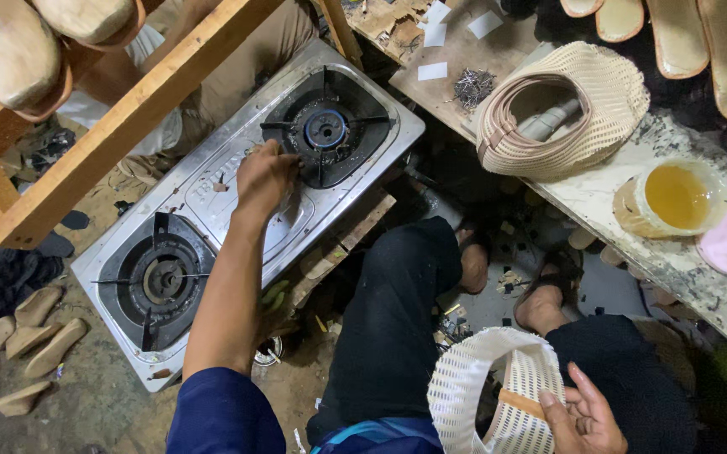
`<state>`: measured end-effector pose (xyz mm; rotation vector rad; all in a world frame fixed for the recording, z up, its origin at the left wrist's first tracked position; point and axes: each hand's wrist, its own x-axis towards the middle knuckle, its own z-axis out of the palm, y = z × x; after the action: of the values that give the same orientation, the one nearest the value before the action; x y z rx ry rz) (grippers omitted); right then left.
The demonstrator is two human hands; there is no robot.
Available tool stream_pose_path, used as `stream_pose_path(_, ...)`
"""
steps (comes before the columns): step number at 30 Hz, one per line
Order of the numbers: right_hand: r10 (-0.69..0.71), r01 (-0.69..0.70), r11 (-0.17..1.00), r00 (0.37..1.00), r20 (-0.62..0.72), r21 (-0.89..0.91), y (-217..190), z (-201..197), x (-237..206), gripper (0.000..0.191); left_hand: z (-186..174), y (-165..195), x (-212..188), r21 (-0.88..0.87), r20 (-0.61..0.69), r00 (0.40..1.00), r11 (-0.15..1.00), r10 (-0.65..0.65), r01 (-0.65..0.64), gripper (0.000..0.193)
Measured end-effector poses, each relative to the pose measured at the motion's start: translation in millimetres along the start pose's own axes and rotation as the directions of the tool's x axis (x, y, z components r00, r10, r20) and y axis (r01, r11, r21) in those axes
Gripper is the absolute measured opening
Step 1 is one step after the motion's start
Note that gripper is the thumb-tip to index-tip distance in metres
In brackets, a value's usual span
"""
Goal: The person sits on the floor holding a woven shoe upper, dips a finger into a cup of glue, and presses a strip of trim along the edge of the upper, repeating the glue-and-press cycle and turning the upper to work around its edge.
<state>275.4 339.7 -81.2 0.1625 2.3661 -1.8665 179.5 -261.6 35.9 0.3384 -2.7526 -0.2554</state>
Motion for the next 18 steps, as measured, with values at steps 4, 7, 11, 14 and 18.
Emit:
stream_pose_path(4, 0.019, -0.018, 1.000, 0.998, 0.054, -0.012, 1.3, -1.7, 3.9, 0.067, -2.0, -2.6, 2.0, 0.049, 0.017, 1.000, 0.999, 0.014, -0.015, 0.017)
stream_pose_path(7, -0.006, 0.012, 0.998, 0.996, 0.087, -0.068, -0.4, -1.9, 6.3, 0.067, 1.2, -3.1, -0.7, -0.032, -0.012, 0.993, 0.993, -0.117, 0.117, 0.014)
stream_pose_path(11, 0.084, -0.074, 0.985, 0.995, 0.056, -0.158, -3.0, 0.4, 6.2, 0.064, 12.4, -2.9, -5.4, -0.296, -0.111, 0.946, 0.919, -0.303, 0.260, 0.019)
stream_pose_path(14, 0.067, -0.062, 0.993, 0.997, 0.043, -0.103, -2.0, 2.6, 5.4, 0.065, 20.5, -2.7, -8.1, -0.400, -0.103, 0.899, 0.845, -0.425, 0.354, 0.022)
stream_pose_path(18, 0.059, -0.056, 0.994, 0.998, 0.024, -0.097, 0.6, 3.2, 4.1, 0.063, 25.1, -1.2, -12.3, -0.443, -0.084, 0.870, 0.800, -0.485, 0.404, 0.023)
